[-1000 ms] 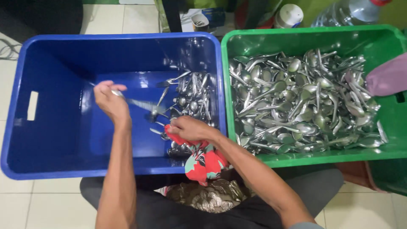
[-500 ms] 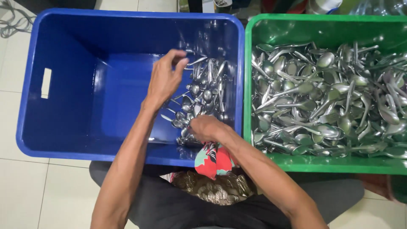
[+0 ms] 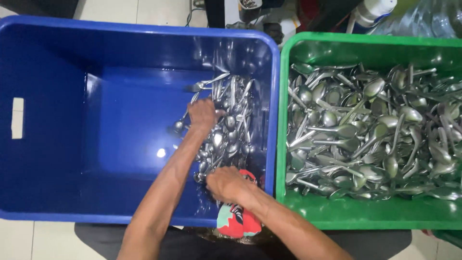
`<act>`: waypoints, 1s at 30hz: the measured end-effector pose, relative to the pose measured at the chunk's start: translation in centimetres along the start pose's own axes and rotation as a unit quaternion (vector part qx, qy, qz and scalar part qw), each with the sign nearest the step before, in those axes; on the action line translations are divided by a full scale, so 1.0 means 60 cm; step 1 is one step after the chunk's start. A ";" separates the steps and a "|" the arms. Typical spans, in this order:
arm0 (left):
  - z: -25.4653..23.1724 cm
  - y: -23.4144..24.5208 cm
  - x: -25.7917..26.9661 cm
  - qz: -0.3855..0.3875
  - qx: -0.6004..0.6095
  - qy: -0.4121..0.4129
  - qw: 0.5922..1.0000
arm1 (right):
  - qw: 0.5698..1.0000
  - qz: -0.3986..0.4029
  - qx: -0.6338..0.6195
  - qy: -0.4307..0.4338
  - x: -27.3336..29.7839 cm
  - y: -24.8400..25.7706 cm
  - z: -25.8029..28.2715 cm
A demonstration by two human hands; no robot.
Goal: The person wipes and dries metal spoons and forks with a cloth and moves them between bins.
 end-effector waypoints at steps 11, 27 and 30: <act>0.059 -0.168 -0.049 -0.057 -0.014 0.015 0.998 | 0.999 -0.034 0.005 0.014 -0.013 0.010 -0.009; 0.034 0.130 0.272 -0.448 0.093 0.035 0.888 | 0.909 -0.315 -0.271 0.025 -0.030 0.102 -0.062; 0.032 0.146 0.286 -0.398 0.252 0.093 0.877 | 0.850 -0.400 -0.334 0.080 -0.068 0.096 -0.133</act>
Point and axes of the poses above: each hand's wrist, its own x-axis away from the middle knuckle, its own y-axis out of the back of the hand, z = x × y, the point moved 1 cm from there along -x, towards the middle knuckle, and after that the axes turned 11 degrees about -y, right-handed, at the moved point
